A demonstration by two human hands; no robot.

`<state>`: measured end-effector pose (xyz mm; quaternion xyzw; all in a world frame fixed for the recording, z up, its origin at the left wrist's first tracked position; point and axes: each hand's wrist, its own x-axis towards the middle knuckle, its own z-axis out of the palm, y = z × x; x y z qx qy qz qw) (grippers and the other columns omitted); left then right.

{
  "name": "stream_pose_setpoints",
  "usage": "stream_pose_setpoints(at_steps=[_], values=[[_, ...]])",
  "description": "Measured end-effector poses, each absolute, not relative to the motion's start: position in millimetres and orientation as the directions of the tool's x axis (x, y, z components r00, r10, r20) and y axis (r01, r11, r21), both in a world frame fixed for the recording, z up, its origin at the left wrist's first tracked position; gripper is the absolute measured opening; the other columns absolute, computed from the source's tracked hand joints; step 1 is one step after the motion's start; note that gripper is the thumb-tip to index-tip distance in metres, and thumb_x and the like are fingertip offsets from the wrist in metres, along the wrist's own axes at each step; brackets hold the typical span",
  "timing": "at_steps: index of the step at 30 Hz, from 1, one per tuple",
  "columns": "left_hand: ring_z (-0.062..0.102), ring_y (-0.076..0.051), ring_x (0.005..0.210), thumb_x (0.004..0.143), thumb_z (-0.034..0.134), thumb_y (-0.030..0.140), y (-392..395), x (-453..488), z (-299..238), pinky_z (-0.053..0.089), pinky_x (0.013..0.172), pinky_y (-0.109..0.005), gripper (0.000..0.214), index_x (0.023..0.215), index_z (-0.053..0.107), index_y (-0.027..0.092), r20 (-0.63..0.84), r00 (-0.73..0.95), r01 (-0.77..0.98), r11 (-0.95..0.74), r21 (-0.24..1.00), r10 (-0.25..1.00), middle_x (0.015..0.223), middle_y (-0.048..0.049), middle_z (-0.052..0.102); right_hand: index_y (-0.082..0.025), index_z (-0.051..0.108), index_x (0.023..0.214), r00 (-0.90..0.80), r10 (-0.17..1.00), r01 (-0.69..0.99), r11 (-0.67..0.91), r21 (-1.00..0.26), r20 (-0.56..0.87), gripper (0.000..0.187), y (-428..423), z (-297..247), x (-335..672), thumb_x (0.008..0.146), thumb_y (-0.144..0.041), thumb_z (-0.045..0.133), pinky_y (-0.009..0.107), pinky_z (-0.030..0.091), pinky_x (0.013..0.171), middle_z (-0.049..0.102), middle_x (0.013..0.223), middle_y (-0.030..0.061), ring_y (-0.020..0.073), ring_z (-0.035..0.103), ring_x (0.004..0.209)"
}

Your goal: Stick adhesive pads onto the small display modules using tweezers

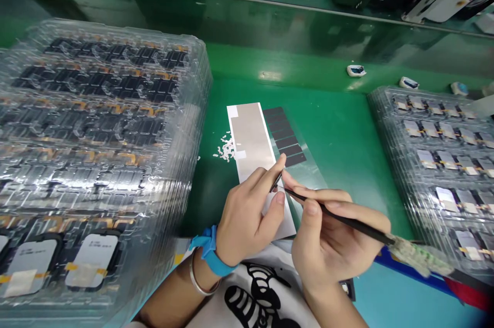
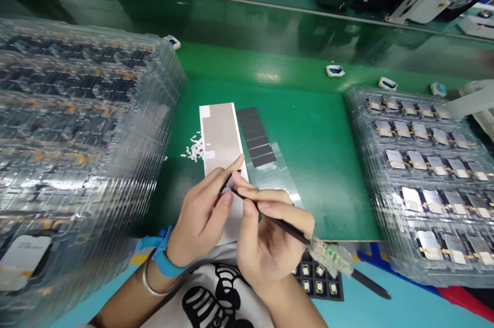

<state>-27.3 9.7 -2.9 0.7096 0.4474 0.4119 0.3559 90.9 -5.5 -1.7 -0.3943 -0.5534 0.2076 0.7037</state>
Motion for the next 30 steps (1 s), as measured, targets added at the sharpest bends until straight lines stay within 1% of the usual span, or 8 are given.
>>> stream_pose_setpoints(at_steps=[5, 10, 18, 23, 30], values=[[0.061, -0.018, 0.08, 0.104, 0.037, 0.025, 9.7, -26.9, -1.8, 0.049, 0.07, -0.028, 0.05, 0.152, 0.044, 0.012, 0.26, 0.249, 0.33, -0.334, 0.883, 0.933, 0.096, -0.0071, 0.063, -0.017, 0.049, 0.112, 0.271, 0.732, 0.165, 0.605, -0.779, 0.625, 0.047, -3.5, -4.1, 92.5, 0.08, 0.016, 0.057, 0.043, 0.07, 0.082, 0.072, 0.1, 0.0049, 0.0211, 0.076, 0.095], [0.06, -0.017, 0.078, 0.104, 0.037, 0.024, 9.5, -27.0, -2.0, 0.049, 0.068, -0.028, 0.051, 0.153, 0.043, 0.012, 0.276, 0.24, 0.337, -0.347, 0.875, 0.931, 0.096, -0.007, 0.064, -0.016, 0.049, 0.111, 0.276, 0.726, 0.181, 0.605, -0.776, 0.63, 0.044, -2.8, -5.1, 93.8, 0.081, 0.015, 0.057, 0.039, 0.069, 0.08, 0.071, 0.098, 0.0043, 0.0187, 0.076, 0.09], [0.058, -0.017, 0.075, 0.104, 0.036, 0.025, 10.1, -26.9, -3.2, 0.047, 0.066, -0.028, 0.051, 0.152, 0.044, 0.011, 0.267, 0.244, 0.371, -0.344, 0.863, 0.932, 0.093, -0.0061, 0.062, -0.017, 0.05, 0.108, 0.323, 0.726, 0.163, 0.589, -0.792, 0.607, 0.033, -0.6, -3.9, 90.6, 0.087, 0.007, 0.058, 0.039, 0.07, 0.078, 0.07, 0.094, 0.0031, 0.0178, 0.076, 0.086], [0.057, -0.016, 0.074, 0.104, 0.036, 0.025, 10.3, -26.8, -3.1, 0.048, 0.066, -0.027, 0.051, 0.153, 0.043, 0.015, 0.262, 0.239, 0.372, -0.337, 0.865, 0.935, 0.094, -0.0051, 0.062, -0.016, 0.05, 0.107, 0.33, 0.734, 0.152, 0.579, -0.801, 0.593, 0.033, -0.4, -3.2, 89.7, 0.086, 0.008, 0.059, 0.038, 0.069, 0.078, 0.071, 0.093, 0.0047, 0.0183, 0.076, 0.085], [0.057, -0.016, 0.074, 0.104, 0.036, 0.024, 10.3, -27.6, -1.9, 0.049, 0.069, -0.027, 0.051, 0.152, 0.044, 0.01, 0.257, 0.238, 0.347, -0.329, 0.878, 0.937, 0.094, -0.0058, 0.063, -0.016, 0.051, 0.107, 0.321, 0.732, 0.146, 0.589, -0.795, 0.601, 0.035, 0.2, -3.5, 89.8, 0.085, 0.01, 0.057, 0.039, 0.07, 0.078, 0.07, 0.093, 0.0038, 0.0182, 0.076, 0.086]])
